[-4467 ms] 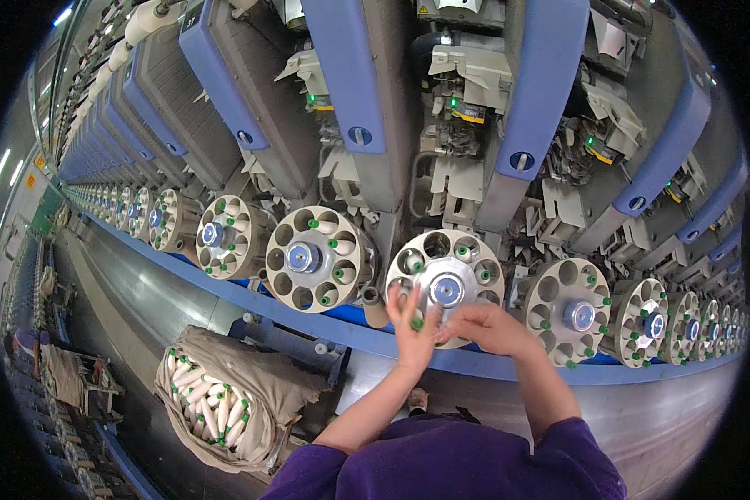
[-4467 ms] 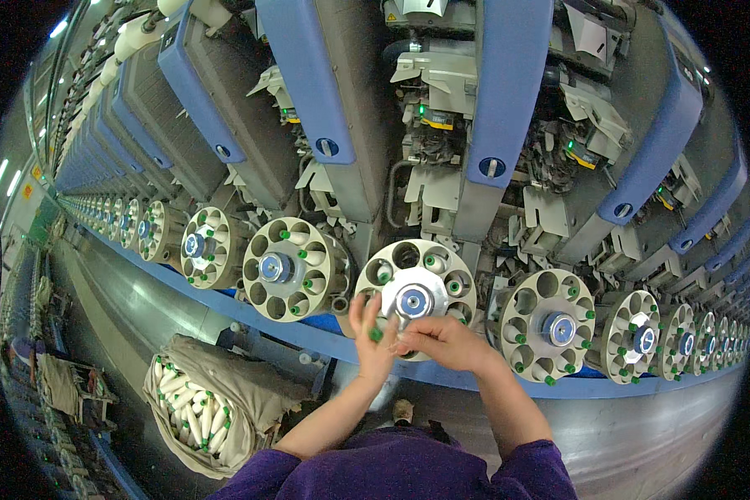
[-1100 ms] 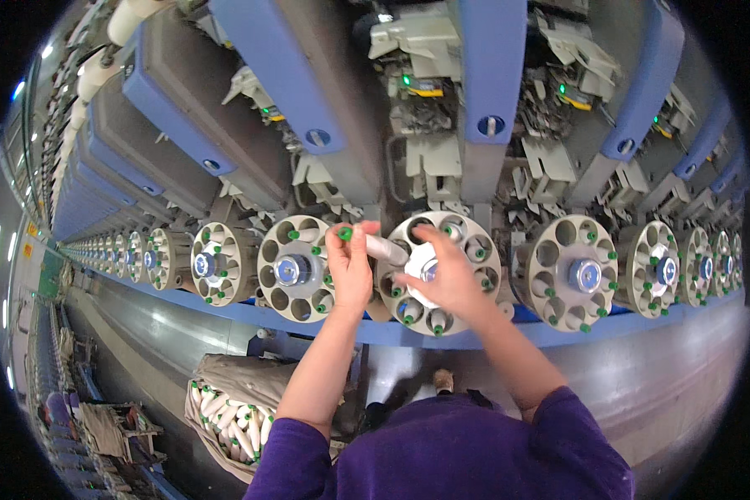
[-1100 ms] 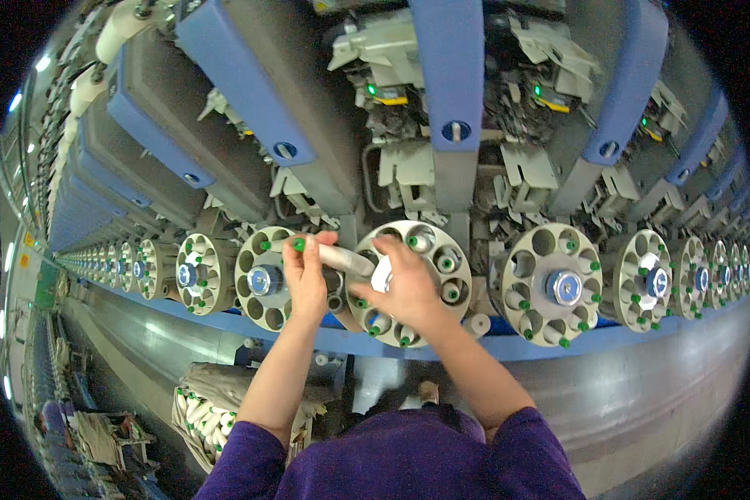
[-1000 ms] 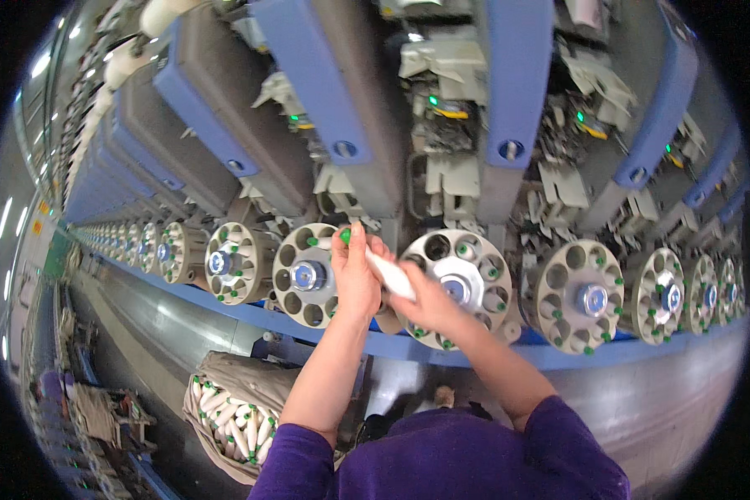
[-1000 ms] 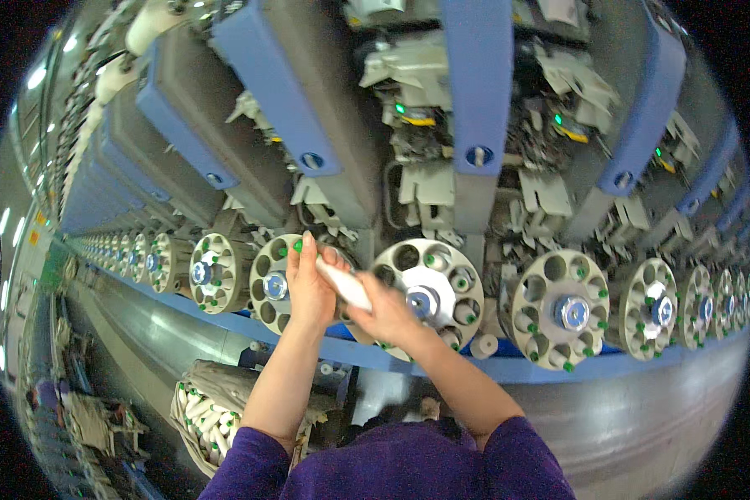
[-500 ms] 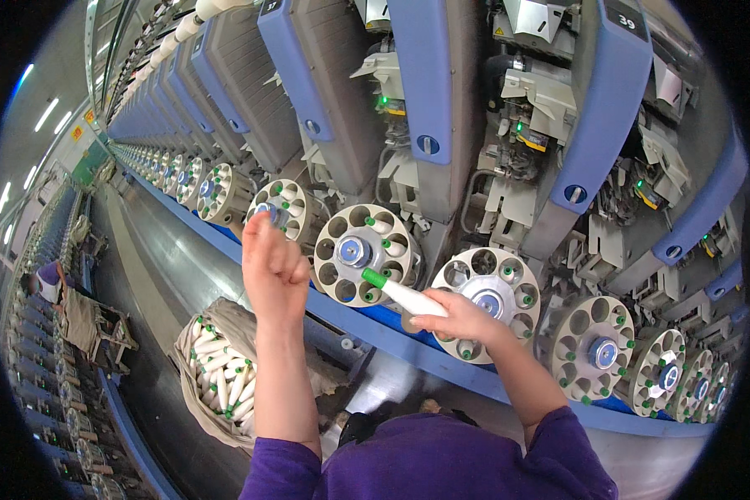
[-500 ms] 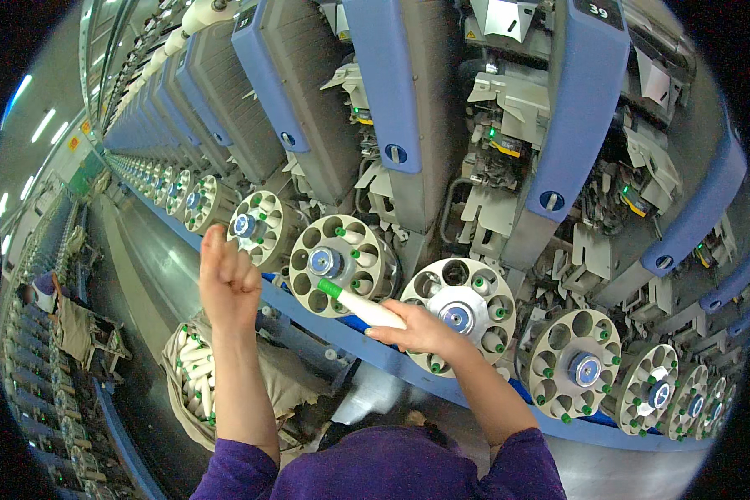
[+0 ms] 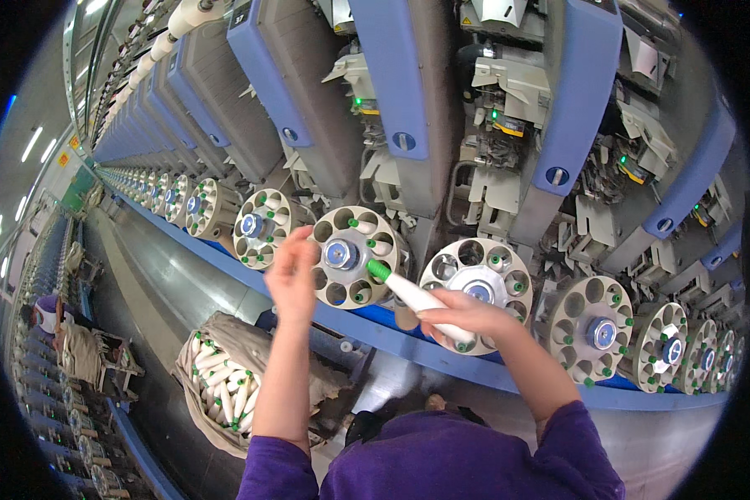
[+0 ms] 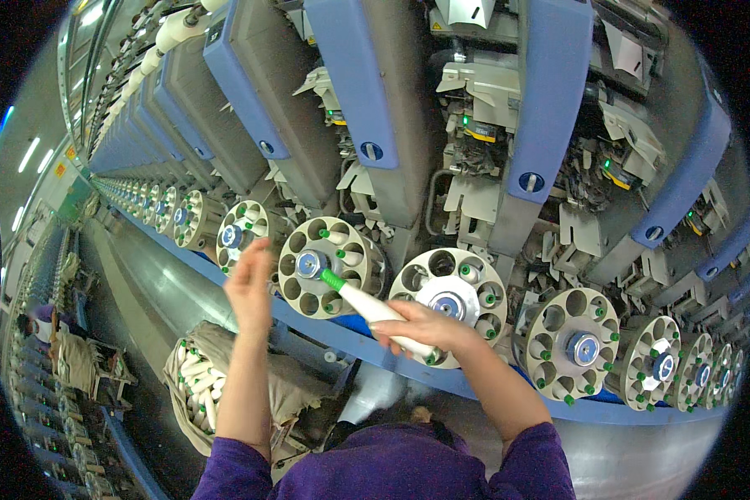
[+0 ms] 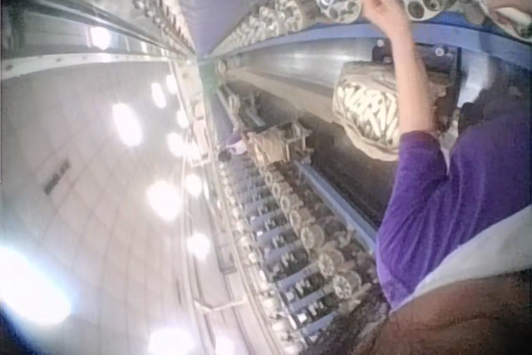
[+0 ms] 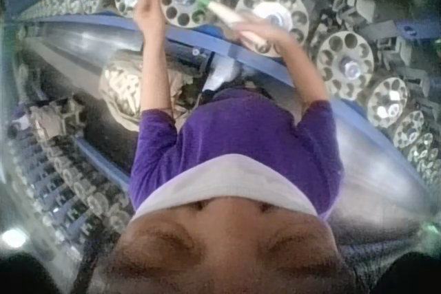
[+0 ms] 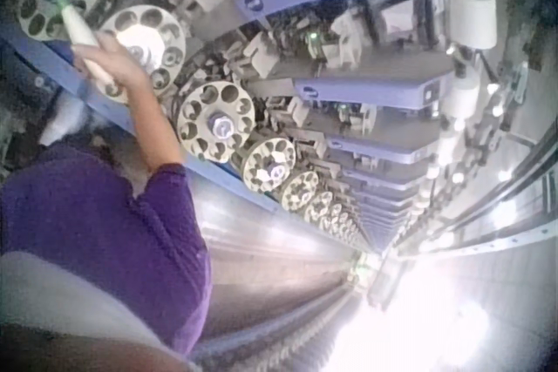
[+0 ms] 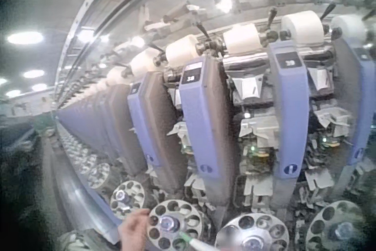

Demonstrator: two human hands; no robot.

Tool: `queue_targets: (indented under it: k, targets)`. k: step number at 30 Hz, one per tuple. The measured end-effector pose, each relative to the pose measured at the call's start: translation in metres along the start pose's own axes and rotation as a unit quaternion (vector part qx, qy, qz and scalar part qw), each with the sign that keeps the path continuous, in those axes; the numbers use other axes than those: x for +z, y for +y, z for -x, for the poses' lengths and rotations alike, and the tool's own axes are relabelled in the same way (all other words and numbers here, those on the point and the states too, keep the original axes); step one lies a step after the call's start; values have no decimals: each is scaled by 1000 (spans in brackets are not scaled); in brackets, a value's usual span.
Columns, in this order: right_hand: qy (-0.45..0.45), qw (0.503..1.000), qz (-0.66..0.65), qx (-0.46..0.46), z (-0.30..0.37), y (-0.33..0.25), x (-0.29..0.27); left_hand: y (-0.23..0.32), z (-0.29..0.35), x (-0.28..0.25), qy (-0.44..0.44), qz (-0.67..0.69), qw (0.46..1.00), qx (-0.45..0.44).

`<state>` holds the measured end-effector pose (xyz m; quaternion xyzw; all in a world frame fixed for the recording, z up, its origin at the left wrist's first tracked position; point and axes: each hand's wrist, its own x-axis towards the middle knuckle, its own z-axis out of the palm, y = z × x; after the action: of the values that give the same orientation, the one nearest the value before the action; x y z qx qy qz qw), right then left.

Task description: The person repeatedly takes white cylindrical spools with green ends from a cloth bag and places them into slots on rotating circular fixtures along a factory line. The person moves along the line, refilling multiple fixtures in sequence.

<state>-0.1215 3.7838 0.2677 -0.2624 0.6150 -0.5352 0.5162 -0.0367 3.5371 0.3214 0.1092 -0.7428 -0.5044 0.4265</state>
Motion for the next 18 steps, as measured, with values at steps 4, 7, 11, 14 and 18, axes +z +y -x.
queue_targets:
  k: [4, 7, 11, 14, 18]
  targets:
    - [217, 926, 202, -234, -41, 25, -13, 25, -9, -2, -108, 436, 870, -204]
    - [315, 865, 283, -269, -78, 53, -33, 56, 3, 7, -134, 484, 835, -224]
    - [344, 850, 348, -197, -90, 66, -50, 69, 13, 12, -159, 491, 833, -197]
    - [264, 908, 252, -208, -49, 44, -51, 39, 26, 16, -114, 417, 869, -241]
    - [166, 980, 101, 50, 42, 21, -56, -21, 71, 23, -218, 113, 943, -226]
